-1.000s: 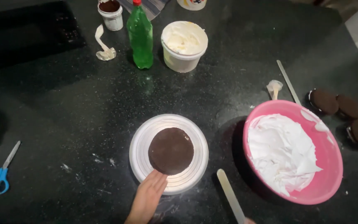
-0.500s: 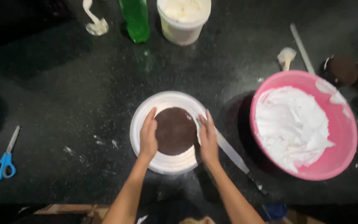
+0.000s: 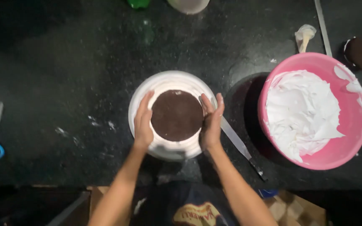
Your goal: The person assembles a layer cake on a turntable. They place chocolate cake layers onto the turntable, scoop white frosting from a pink bowl with a spatula, spread it over each layer, and add more layers, repeating the frosting and stacking steps.
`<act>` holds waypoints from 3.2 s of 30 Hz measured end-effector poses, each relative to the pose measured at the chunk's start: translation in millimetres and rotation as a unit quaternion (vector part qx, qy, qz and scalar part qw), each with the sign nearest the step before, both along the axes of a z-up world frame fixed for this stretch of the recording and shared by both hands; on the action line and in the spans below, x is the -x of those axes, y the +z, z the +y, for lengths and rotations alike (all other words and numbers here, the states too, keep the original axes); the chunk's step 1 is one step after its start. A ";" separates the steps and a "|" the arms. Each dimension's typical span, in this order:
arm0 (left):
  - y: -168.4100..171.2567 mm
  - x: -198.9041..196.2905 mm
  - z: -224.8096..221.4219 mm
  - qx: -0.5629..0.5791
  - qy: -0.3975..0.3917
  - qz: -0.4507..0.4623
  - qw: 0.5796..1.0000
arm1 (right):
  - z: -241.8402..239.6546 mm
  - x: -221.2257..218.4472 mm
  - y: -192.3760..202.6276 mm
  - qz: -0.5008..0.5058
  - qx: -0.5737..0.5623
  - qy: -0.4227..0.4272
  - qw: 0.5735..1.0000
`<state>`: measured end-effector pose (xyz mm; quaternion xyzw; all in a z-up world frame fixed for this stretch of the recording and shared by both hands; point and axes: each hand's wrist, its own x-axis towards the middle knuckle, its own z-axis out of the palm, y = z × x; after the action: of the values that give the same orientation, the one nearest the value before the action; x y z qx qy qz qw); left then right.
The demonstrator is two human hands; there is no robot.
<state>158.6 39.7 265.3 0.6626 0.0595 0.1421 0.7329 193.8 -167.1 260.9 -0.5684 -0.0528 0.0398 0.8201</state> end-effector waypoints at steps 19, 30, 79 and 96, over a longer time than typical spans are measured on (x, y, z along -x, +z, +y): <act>26.8 -24.2 -8.0 -0.133 -0.044 0.076 0.987 | 26.8 -0.8 21.8 -0.022 0.065 -0.059 0.996; 6.6 -11.2 -1.5 -0.007 0.002 0.014 1.000 | 17.0 -8.2 28.1 0.055 0.041 -0.010 0.998; 35.6 -8.7 -9.9 -0.095 -0.031 0.070 0.993 | 21.5 -2.5 12.3 -0.005 0.136 -0.065 0.989; -71.4 83.5 -33.3 0.111 0.092 0.209 0.967 | -218.9 98.4 -55.6 -0.026 0.599 -0.090 0.795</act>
<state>75.1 6.4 193.9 0.5840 0.2871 0.0600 0.7569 95.4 -386.0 205.3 -0.9490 0.0118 -0.0255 0.3139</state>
